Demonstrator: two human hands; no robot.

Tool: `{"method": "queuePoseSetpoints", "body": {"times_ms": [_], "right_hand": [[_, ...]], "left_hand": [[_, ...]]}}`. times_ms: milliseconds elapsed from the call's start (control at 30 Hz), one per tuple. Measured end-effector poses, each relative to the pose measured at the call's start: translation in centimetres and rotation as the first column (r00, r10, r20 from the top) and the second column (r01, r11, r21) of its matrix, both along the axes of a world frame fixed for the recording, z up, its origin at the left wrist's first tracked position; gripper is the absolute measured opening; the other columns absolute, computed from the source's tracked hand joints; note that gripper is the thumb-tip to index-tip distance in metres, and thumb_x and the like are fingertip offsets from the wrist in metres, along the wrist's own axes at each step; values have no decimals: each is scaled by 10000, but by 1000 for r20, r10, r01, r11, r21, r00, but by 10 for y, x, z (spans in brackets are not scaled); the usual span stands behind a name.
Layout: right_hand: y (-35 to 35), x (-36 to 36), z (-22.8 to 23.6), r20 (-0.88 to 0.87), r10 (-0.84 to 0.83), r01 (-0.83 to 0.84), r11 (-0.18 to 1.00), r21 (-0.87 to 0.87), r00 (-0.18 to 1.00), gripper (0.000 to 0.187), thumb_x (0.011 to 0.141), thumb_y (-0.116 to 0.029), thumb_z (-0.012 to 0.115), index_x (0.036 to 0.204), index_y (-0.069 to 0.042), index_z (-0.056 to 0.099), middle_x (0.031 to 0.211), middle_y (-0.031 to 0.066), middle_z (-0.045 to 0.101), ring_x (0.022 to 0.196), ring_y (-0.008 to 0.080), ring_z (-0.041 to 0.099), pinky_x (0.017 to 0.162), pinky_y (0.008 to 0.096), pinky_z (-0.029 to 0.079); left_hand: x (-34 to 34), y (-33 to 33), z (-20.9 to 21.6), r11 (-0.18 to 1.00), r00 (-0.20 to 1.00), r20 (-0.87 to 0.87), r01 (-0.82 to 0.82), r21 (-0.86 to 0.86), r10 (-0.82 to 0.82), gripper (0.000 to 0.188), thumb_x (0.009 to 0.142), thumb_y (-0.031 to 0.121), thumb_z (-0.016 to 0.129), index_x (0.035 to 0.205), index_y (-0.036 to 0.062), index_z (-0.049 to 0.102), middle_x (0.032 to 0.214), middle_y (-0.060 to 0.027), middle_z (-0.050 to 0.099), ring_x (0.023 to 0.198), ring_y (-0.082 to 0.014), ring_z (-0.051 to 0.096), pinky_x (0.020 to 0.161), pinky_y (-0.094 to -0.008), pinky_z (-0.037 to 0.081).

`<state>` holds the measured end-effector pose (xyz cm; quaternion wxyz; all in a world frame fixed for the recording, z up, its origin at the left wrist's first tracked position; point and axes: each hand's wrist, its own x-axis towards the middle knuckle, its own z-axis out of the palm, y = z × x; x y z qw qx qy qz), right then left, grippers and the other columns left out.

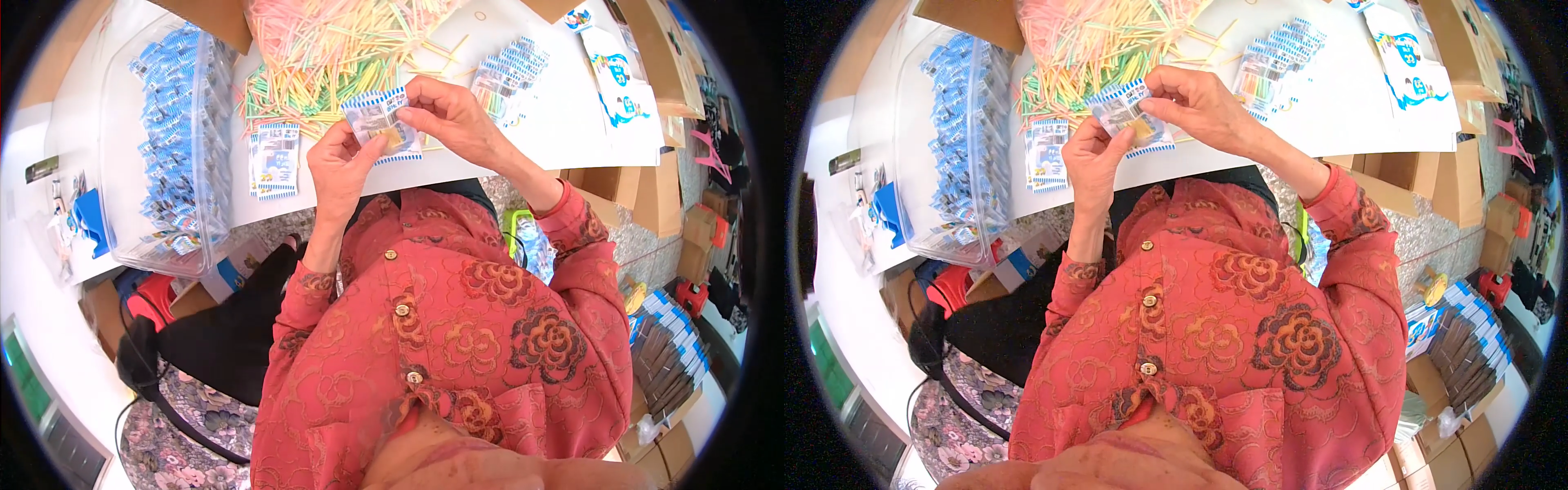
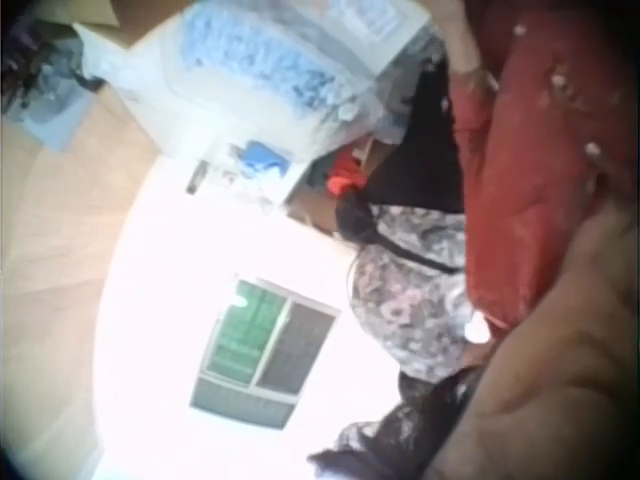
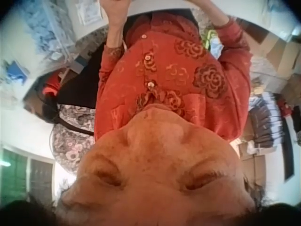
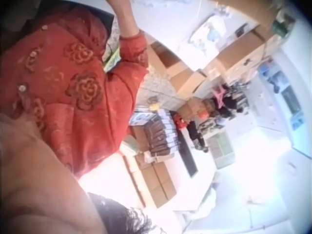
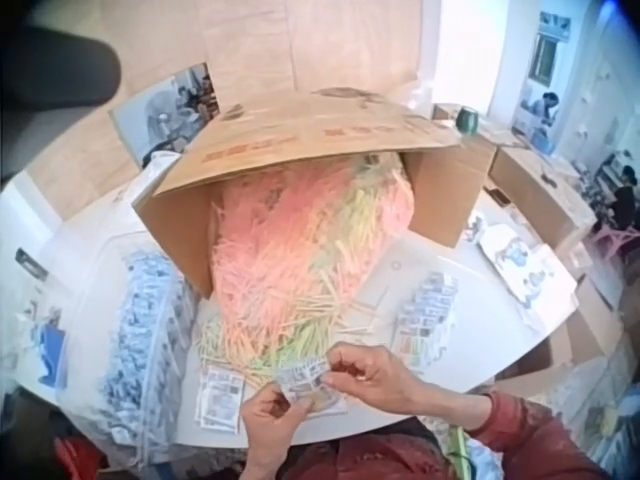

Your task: Manually packing small sticks into clear plastic packets.

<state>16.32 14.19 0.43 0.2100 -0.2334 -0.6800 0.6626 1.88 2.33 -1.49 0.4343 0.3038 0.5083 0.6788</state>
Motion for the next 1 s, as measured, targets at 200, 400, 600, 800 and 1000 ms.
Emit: {"method": "queuePoseSetpoints", "body": {"times_ms": [200, 400, 600, 800, 1000], "right_hand": [[1, 6, -10, 142, 90, -106, 989, 108, 986, 211, 875, -118, 637, 1063, -28, 606, 896, -12, 624, 801, 56, 565, 721, 227, 475], [3, 9, -8, 147, 120, -135, 986, 102, 982, 244, 850, -109, 658, 1073, -20, 614, 910, 21, 645, 739, 81, 590, 692, 250, 490], [-3, 27, -26, 261, 36, -186, 792, 581, 965, 276, 795, -79, 672, 1060, -34, 609, 950, 93, 632, 814, 231, 637, 693, 299, 515], [-24, 19, -47, 394, -2, -339, 505, 794, 919, 201, 746, -43, 633, 943, -24, 600, 1037, 106, 556, 905, 259, 603, 710, 351, 513], [-22, 6, -51, 468, 39, -446, 381, 810, 883, 126, 768, -32, 566, 891, -14, 545, 907, 105, 537, 852, 275, 604, 670, 370, 511]], "left_hand": [[-5, -3, -8, 996, 985, -164, 34, -76, -47, 233, 784, 41, 719, 985, -34, 630, 867, -42, 659, 770, -83, 594, 721, -226, 479], [-2, -6, -6, 993, 985, -160, 51, -110, -68, 203, 785, 39, 716, 969, -17, 649, 869, -25, 665, 779, -70, 588, 720, -226, 474], [-19, -22, -18, 990, 965, -262, -64, -123, 30, 217, 784, 25, 711, 989, -21, 657, 870, -23, 669, 757, -65, 578, 701, -220, 472], [-10, -27, -20, 992, 944, -326, -80, -98, 44, 211, 770, 22, 717, 972, -17, 668, 824, -11, 669, 721, -58, 566, 669, -212, 465], [-8, -29, -16, 990, 879, -477, -83, -111, 20, 201, 758, 9, 722, 952, -15, 674, 809, -12, 664, 708, -53, 552, 659, -207, 454]]}}
